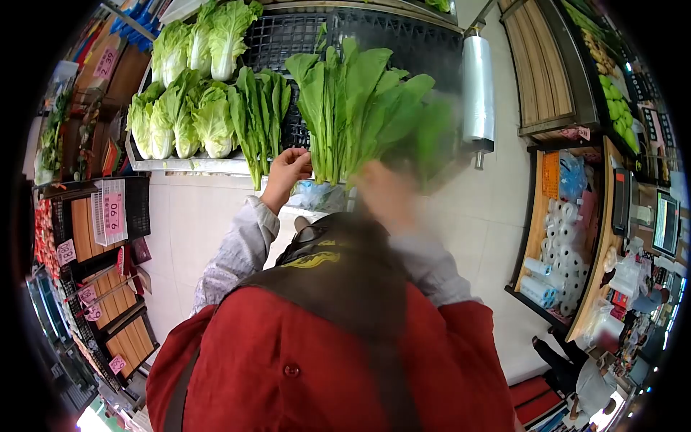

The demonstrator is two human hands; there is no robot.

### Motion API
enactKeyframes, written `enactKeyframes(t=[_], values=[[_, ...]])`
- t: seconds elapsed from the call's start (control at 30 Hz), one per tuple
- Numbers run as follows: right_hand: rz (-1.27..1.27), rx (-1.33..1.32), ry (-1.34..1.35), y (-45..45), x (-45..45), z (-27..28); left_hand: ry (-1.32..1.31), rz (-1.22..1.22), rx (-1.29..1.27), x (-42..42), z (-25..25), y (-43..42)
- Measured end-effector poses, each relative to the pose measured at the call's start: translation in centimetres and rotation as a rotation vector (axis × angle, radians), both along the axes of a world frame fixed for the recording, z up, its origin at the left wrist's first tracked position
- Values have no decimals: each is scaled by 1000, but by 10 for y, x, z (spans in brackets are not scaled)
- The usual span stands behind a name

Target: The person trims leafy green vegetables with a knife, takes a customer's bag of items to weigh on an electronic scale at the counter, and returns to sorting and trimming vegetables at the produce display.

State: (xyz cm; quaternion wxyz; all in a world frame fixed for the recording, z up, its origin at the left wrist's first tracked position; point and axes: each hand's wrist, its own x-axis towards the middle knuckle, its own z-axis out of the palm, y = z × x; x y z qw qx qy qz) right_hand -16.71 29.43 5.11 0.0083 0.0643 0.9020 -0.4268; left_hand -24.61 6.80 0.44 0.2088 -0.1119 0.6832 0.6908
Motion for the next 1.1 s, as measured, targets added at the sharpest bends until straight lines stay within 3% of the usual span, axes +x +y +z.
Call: enactKeyframes(t=[0.03,0.1,0.27,0.33,0.37,0.4,0.47,0.63,0.7,0.83,0.93,1.03,1.1], values=[[1,-48,-60,-19,-7,4,-5,-15,11,1,2,0],[60,159,2,-46,-21,1,-16,-20,23,4,5,-2],[40,209,-57,-59,-33,-14,-36,-11,50,7,5,-8],[24,-63,-84,-52,-32,-17,-35,-38,64,7,4,-9],[30,-393,-148,-49,-32,-18,-40,-38,58,7,3,-8],[34,-390,-146,-49,-32,-10,-38,-35,61,7,3,-7],[12,-688,-313,-49,-29,15,-14,-52,50,6,4,-4],[38,-746,-355,-43,-24,17,130,-56,-7,1,10,10],[42,-754,-365,-42,-23,16,288,-116,-275,-1,18,16],[39,-801,-380,-39,-20,10,343,-230,-404,-12,18,19],[-12,-836,-416,-30,-17,9,272,-219,-235,-15,8,15],[2,-883,-468,-30,-17,26,-45,-292,-10,-16,23,2],[74,-879,-489,-27,-18,26,-98,-268,136,-12,32,-4]])
